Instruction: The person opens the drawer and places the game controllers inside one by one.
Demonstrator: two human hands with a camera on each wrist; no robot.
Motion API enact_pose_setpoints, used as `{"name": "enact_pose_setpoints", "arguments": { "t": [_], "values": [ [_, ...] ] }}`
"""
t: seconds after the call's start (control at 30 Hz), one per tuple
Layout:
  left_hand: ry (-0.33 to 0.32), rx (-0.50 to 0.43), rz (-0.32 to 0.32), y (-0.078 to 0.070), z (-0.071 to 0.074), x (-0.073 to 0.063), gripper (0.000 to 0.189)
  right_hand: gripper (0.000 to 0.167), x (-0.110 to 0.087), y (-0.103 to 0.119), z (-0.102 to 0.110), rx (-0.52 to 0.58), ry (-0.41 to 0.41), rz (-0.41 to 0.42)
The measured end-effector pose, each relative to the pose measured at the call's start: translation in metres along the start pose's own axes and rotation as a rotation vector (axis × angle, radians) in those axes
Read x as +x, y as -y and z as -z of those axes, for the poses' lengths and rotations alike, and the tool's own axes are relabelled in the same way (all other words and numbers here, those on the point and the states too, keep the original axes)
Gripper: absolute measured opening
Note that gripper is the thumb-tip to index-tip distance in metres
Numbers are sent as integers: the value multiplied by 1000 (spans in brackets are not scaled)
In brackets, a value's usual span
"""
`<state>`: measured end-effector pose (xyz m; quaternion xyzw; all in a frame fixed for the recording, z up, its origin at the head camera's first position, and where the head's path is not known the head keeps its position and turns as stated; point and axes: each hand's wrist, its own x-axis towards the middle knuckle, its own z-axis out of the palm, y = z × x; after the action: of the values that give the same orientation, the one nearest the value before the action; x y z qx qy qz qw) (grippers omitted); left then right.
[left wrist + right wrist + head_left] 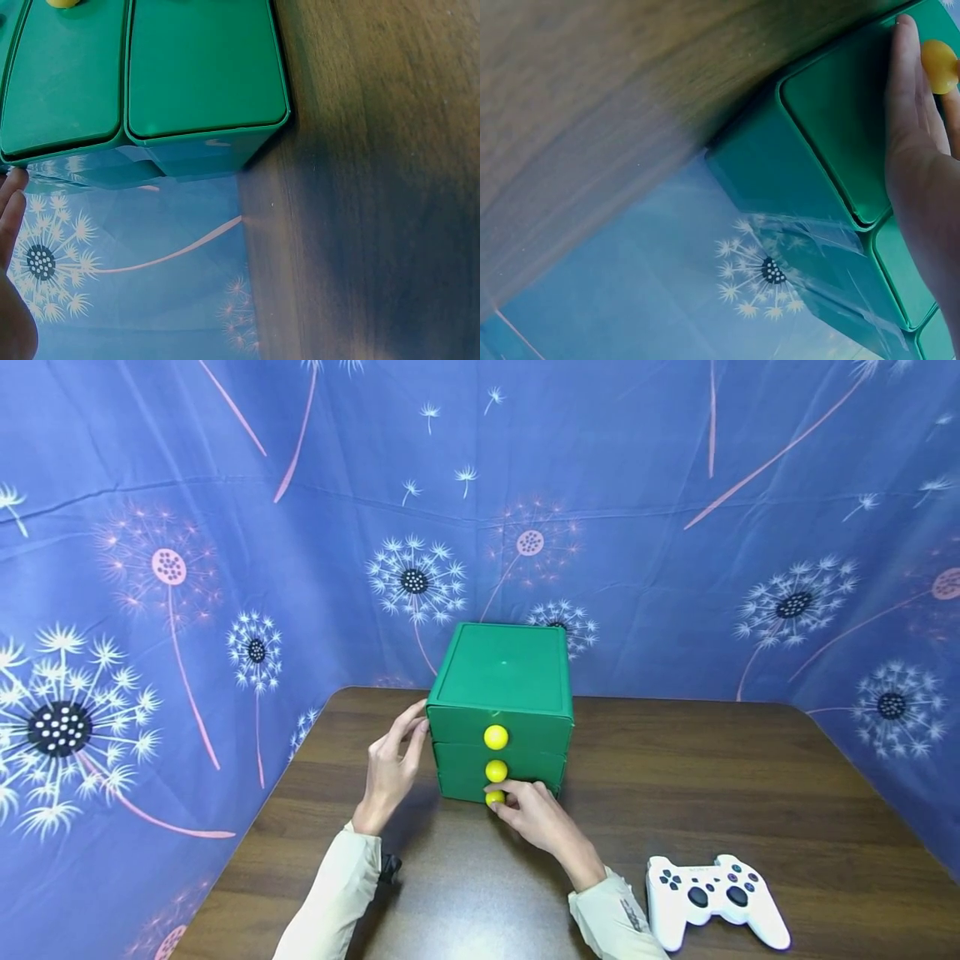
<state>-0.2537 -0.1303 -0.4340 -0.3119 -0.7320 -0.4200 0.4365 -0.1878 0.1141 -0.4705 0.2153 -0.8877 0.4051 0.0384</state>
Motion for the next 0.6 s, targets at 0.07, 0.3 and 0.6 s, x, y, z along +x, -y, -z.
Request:
{"name": "enact_pose_setpoints", "arguments": {
  "t": [0.07, 0.3, 0.6],
  "values": [
    [-1, 3, 6, 0, 0, 0, 44, 21, 0, 0, 0, -4, 2, -2],
    [1, 0, 17, -1, 0, -1, 42, 19, -5, 1, -1, 5, 13, 19],
    [0, -10, 7, 0, 0, -1, 45, 20, -16, 4, -3, 24, 24, 38]
  ]
}}
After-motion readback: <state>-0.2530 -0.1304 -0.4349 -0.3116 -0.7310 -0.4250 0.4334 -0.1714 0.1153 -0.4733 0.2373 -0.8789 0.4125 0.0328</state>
